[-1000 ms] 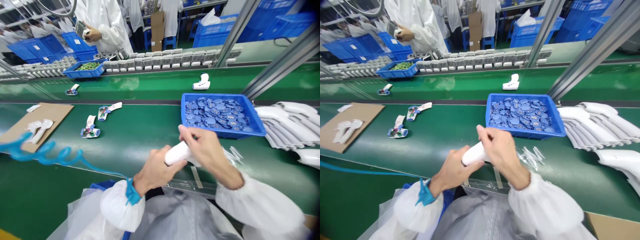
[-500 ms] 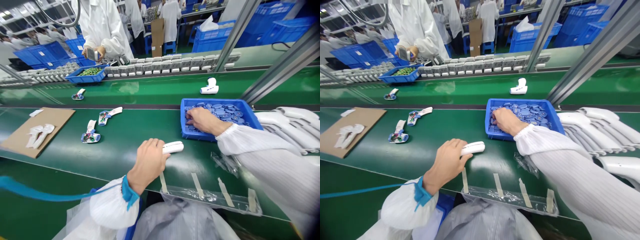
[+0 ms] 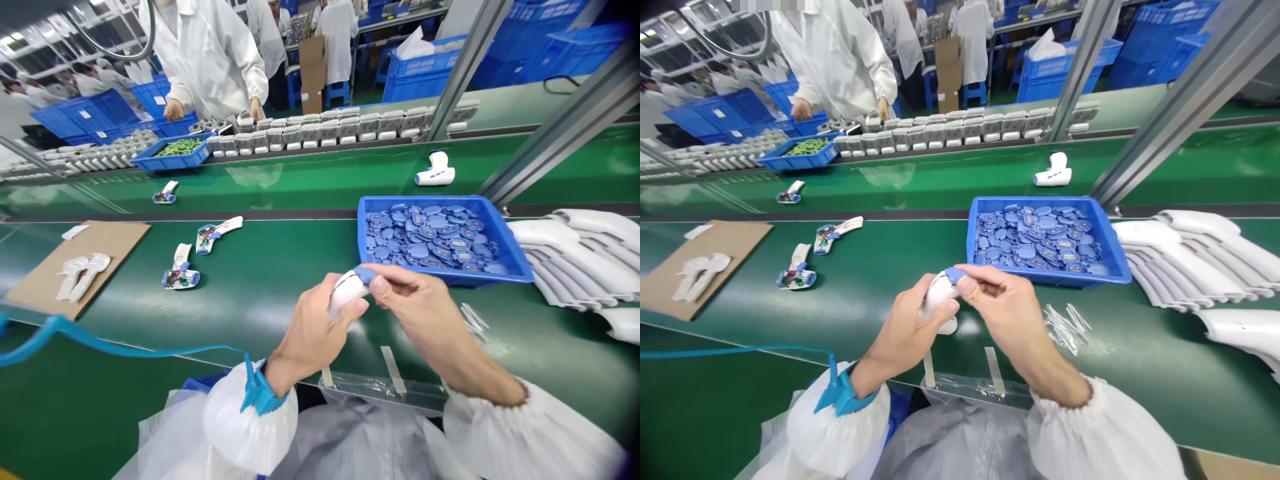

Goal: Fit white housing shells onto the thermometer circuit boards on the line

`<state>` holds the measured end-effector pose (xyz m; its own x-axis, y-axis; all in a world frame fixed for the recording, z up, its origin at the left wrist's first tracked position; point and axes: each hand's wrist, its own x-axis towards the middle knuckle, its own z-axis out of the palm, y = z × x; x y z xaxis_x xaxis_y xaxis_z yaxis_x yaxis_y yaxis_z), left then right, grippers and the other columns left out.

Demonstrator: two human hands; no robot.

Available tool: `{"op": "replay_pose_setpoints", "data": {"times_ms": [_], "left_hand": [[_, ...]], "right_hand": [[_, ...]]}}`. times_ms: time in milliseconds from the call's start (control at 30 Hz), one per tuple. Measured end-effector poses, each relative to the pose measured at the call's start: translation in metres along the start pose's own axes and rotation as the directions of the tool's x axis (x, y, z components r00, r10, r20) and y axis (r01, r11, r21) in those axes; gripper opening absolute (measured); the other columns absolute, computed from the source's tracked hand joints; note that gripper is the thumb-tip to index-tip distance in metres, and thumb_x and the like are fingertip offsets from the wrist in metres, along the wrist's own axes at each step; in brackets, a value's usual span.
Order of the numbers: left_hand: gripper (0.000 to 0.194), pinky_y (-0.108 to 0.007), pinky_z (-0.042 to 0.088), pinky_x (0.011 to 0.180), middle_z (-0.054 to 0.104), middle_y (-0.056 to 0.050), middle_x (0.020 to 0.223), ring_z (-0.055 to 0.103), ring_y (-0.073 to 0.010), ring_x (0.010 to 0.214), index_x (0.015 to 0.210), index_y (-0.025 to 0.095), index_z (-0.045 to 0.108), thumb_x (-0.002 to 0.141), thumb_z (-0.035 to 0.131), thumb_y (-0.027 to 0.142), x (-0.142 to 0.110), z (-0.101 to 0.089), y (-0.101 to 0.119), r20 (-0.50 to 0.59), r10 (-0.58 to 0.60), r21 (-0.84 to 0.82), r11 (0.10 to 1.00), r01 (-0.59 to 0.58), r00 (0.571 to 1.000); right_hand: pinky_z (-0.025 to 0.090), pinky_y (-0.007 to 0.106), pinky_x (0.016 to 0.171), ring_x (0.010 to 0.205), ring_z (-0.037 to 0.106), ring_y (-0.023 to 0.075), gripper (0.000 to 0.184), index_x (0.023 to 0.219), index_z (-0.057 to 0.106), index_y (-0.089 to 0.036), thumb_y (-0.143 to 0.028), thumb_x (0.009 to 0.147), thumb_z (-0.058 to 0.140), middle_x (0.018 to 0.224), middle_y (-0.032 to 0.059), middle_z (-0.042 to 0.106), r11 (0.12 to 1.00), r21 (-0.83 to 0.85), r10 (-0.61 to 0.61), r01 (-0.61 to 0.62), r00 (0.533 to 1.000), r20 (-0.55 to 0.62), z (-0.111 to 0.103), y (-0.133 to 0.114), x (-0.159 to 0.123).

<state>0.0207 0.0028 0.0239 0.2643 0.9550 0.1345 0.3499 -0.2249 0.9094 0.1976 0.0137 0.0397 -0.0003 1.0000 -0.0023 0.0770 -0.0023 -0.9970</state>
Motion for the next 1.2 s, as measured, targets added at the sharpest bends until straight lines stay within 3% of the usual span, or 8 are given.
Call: {"op": "replay_pose_setpoints", "data": {"times_ms": [100, 367, 567, 767, 867, 1000, 1100, 1200], "left_hand": [[0.031, -0.027, 0.041, 0.072, 0.066, 0.001, 0.092, 0.055, -0.0133, 0.078, 0.111, 0.019, 0.061, 0.103, 0.055, 0.048, -0.001, 0.0, 0.001, 0.028, 0.0, -0.022, 1.0, 0.0, 1.0], [0.031, -0.029, 0.046, 0.074, 0.07, -0.001, 0.095, 0.061, -0.0163, 0.08, 0.114, 0.021, 0.06, 0.103, 0.054, 0.049, -0.003, -0.01, 0.001, 0.107, 0.006, 0.039, 0.999, -0.01, 0.994], [0.028, -0.037, 0.048, 0.081, 0.072, -0.005, 0.101, 0.065, -0.0232, 0.089, 0.114, 0.022, 0.061, 0.107, 0.045, 0.044, 0.002, -0.005, 0.0, 0.162, 0.088, 0.39, 0.909, -0.145, 0.983], [0.028, -0.041, 0.046, 0.08, 0.072, -0.007, 0.097, 0.064, -0.0256, 0.088, 0.107, 0.02, 0.064, 0.103, 0.053, 0.045, 0.005, 0.006, -0.007, 0.205, 0.174, 0.645, 0.716, -0.267, 0.963], [0.028, -0.038, 0.045, 0.083, 0.071, -0.006, 0.101, 0.062, -0.0229, 0.095, 0.101, 0.02, 0.064, 0.101, 0.058, 0.047, -0.002, 0.013, -0.017, -0.032, 0.247, 0.523, 0.83, -0.195, 0.968], [0.043, -0.033, 0.039, 0.066, 0.058, -0.001, 0.067, 0.051, -0.0162, 0.067, 0.064, 0.021, 0.048, 0.101, 0.056, 0.043, 0.001, 0.033, -0.033, -0.406, 0.143, 0.359, 0.933, 0.013, 0.903], [0.054, -0.033, 0.031, 0.06, 0.046, 0.001, 0.054, 0.041, -0.014, 0.056, 0.054, 0.021, 0.033, 0.1, 0.053, 0.04, 0.013, 0.041, -0.039, -0.434, 0.17, 0.404, 0.914, 0.023, 0.885], [0.052, -0.033, 0.033, 0.06, 0.049, 0.0, 0.053, 0.044, -0.014, 0.056, 0.053, 0.021, 0.038, 0.098, 0.055, 0.041, 0.016, 0.033, -0.036, -0.348, 0.143, 0.379, 0.925, 0.0, 0.926]], "right_hand": [[0.054, 0.032, 0.072, 0.087, 0.065, 0.0184, 0.037, 0.099, 0.084, -0.031, -0.059, 0.076, 0.083, 0.104, 0.005, 0.073, 0.996, -0.039, -0.08, 0.078, 0.996, -0.034, 0.004, 0.009, -0.003], [0.056, 0.035, 0.078, 0.095, 0.068, 0.0222, 0.03, 0.101, 0.083, -0.032, -0.058, 0.085, 0.076, 0.105, 0.0035, 0.074, 0.936, -0.282, -0.198, 0.21, 0.978, 0.072, -0.012, 0.004, -0.005], [0.059, 0.036, 0.086, 0.101, 0.071, 0.0219, 0.031, 0.122, 0.073, -0.028, -0.041, 0.102, 0.054, 0.117, 0.0041, 0.075, 0.789, -0.462, -0.329, 0.405, 0.914, 0.239, -0.005, 0.006, -0.013], [0.059, 0.037, 0.081, 0.092, 0.073, 0.0225, 0.029, 0.117, 0.069, -0.026, -0.04, 0.103, 0.048, 0.112, 0.0053, 0.077, 0.747, -0.592, -0.365, 0.304, 0.931, 0.018, -0.011, 0.036, -0.028], [0.056, 0.032, 0.07, 0.082, 0.071, 0.0188, 0.027, 0.115, 0.065, -0.028, -0.047, 0.104, 0.05, 0.104, 0.0022, 0.075, 0.787, -0.57, -0.258, 0.237, 0.965, 0.045, -0.024, 0.04, -0.037], [0.049, 0.028, 0.059, 0.066, 0.063, 0.0158, 0.024, 0.114, 0.062, -0.027, -0.045, 0.104, 0.05, 0.09, 0.0013, 0.07, 0.728, -0.596, -0.232, 0.34, 0.939, 0.253, -0.021, 0.043, -0.048], [0.042, 0.03, 0.053, 0.055, 0.055, 0.0141, 0.032, 0.113, 0.064, -0.021, -0.045, 0.106, 0.043, 0.087, 0.0038, 0.065, 0.629, -0.644, -0.346, 0.435, 0.899, 0.269, -0.008, 0.048, -0.053], [0.04, 0.03, 0.053, 0.056, 0.053, 0.0146, 0.035, 0.109, 0.066, -0.022, -0.049, 0.105, 0.044, 0.083, 0.0035, 0.064, 0.685, -0.632, -0.305, 0.362, 0.931, 0.203, -0.002, 0.049, -0.055]]}}
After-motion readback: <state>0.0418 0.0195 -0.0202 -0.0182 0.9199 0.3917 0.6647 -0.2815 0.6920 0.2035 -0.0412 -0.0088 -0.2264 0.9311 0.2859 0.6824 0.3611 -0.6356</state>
